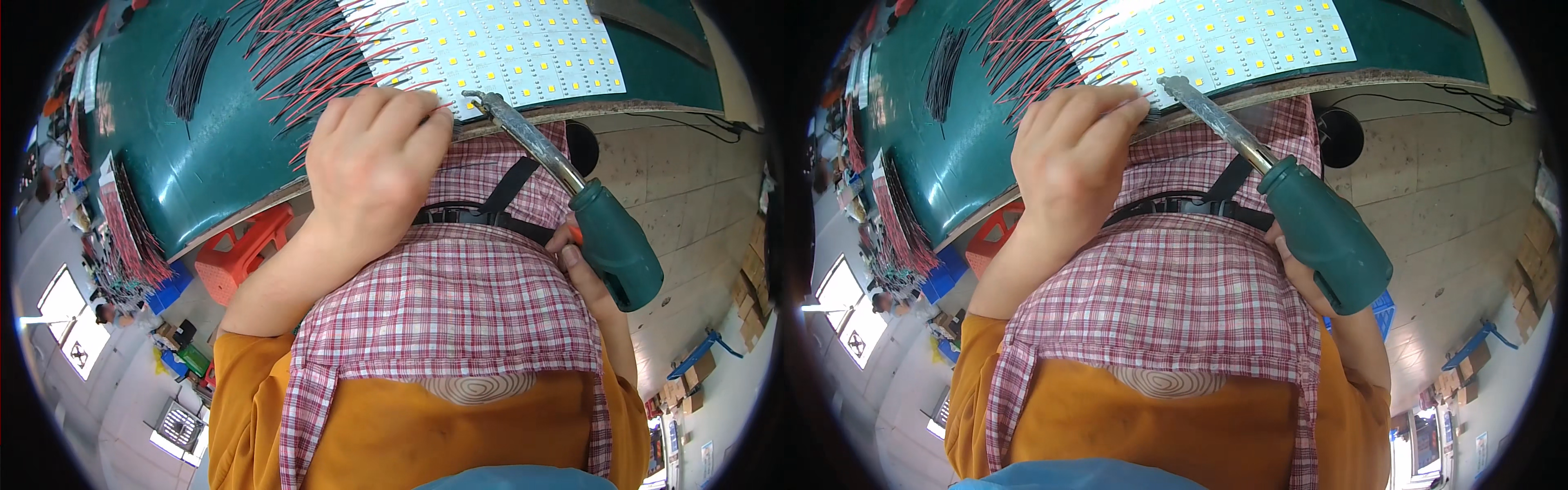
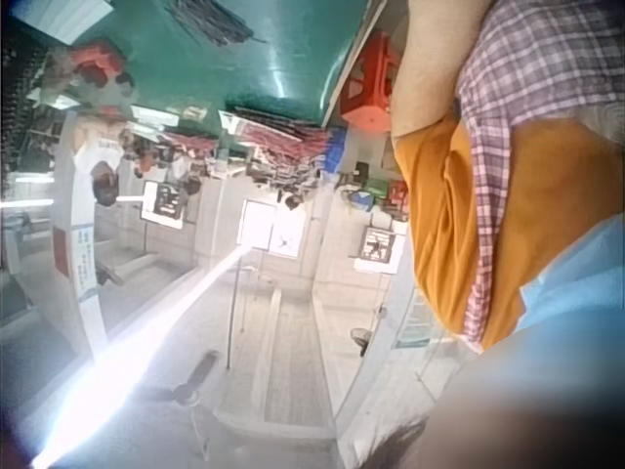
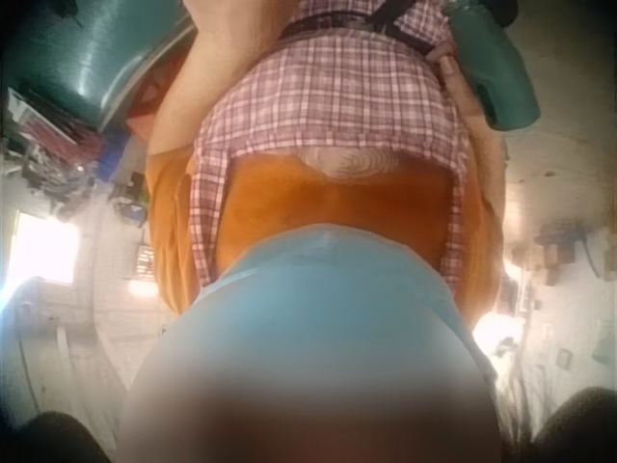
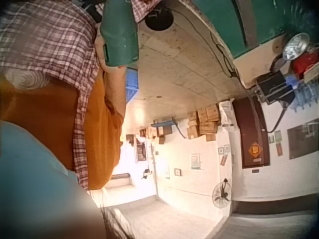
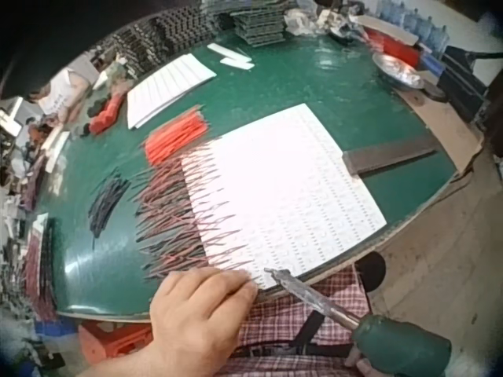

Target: Soldering red and black wires onto an LED light panel at a workbench.

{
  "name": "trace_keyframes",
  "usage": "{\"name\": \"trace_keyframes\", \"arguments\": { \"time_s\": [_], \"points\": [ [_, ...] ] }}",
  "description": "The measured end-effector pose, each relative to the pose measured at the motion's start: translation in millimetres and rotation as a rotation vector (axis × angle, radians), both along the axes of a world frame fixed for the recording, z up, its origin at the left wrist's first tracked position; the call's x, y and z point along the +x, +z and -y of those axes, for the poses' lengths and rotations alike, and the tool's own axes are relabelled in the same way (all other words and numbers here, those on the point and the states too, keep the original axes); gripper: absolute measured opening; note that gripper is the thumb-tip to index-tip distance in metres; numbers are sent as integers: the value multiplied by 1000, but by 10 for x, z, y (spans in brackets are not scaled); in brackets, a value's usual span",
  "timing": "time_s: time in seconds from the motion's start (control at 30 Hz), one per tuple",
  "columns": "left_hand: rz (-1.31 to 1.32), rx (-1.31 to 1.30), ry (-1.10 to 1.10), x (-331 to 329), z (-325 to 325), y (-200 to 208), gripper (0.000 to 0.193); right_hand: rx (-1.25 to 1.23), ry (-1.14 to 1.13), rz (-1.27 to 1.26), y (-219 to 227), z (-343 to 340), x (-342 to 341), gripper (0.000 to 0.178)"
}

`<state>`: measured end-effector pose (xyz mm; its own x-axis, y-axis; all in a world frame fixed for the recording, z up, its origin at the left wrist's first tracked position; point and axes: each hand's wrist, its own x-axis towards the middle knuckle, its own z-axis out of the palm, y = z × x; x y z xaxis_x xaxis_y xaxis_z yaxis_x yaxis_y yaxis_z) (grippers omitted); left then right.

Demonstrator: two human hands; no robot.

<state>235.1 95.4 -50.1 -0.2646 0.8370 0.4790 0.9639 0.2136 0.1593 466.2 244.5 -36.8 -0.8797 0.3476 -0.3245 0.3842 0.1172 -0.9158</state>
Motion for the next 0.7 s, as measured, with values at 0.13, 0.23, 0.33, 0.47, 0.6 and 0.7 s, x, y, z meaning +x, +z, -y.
{"name": "trace_keyframes", "arguments": {
  "time_s": [0.13,0.23,0.33,0.47,0.6,0.7],
  "points": [
    [148,-4,45,-52,-1,103,23,-7,29,46,23,-16,-25,26],
    [100,-56,76,-39,-23,72,22,89,50,-2,19,-8,-74,9],
    [63,-57,77,-41,-27,38,23,2,-37,4,-50,23,-21,16],
    [59,-64,70,-33,-38,58,22,-222,-217,-77,-294,95,160,23],
    [16,0,50,-54,-29,-50,16,84,-36,142,-217,5,122,26],
    [32,-3,51,-56,-33,-65,16,372,192,75,-123,-49,38,26]
  ]
}}
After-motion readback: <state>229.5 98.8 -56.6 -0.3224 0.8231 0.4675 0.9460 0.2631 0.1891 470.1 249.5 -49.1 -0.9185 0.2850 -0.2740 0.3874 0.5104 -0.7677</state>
